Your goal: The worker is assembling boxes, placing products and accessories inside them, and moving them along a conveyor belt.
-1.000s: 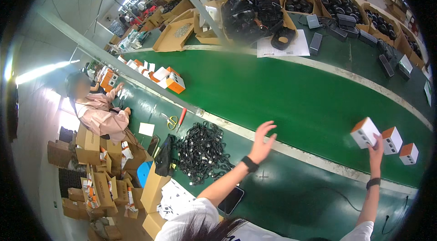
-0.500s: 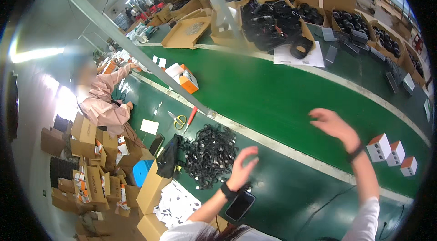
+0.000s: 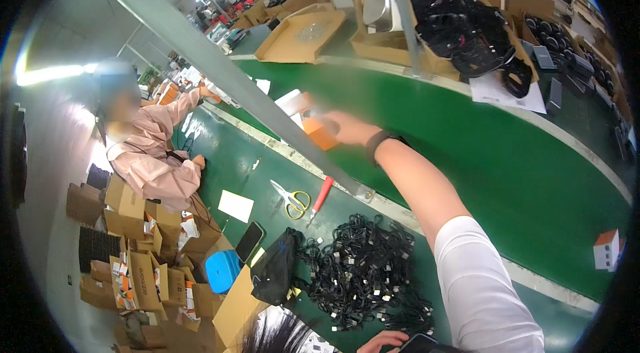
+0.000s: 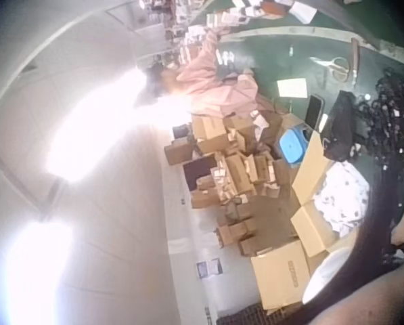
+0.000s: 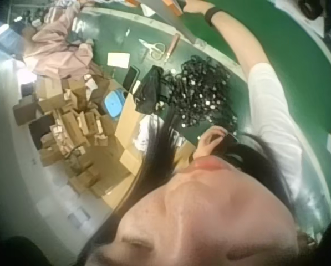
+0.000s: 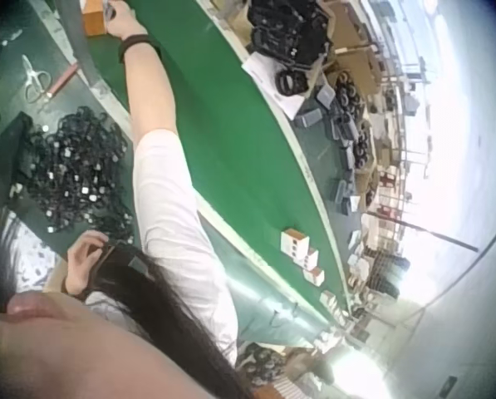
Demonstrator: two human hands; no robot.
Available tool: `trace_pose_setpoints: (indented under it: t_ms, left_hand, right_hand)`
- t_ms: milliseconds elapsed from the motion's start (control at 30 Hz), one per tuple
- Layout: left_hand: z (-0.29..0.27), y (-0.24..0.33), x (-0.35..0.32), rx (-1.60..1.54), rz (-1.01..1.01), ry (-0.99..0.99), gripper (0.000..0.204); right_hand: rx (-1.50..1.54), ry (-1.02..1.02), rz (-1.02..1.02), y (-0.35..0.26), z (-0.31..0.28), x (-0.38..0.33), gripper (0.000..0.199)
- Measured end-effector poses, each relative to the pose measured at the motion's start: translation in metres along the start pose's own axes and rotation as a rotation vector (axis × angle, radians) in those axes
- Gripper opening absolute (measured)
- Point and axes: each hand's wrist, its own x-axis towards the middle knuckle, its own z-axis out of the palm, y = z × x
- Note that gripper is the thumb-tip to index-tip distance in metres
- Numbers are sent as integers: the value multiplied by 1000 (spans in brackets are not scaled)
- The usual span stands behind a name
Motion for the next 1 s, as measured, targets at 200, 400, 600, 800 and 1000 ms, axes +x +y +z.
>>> trace_pose_setpoints:
  t_ms: [200, 400, 600, 800, 1000]
  left_hand:
    - [-23, -18, 8, -51, -109, 98, 12]
    - [-19, -25, 8, -64, -123, 121, 9]
    - [3, -11, 18, -89, -230, 101, 7]
    - [23, -12, 73, 232, -103, -42, 18]
    - [86, -67, 162, 601, 266, 93, 67]
  right_hand:
    - [-166, -45, 9, -19, 16, 26, 35]
    - [-402, 205, 75, -23, 18, 20, 33]
    - [-524, 108, 56, -37, -24, -36, 37]
    - [-421, 166, 65, -16, -64, -176, 29]
    - [-341, 381, 474, -20, -91, -343, 30]
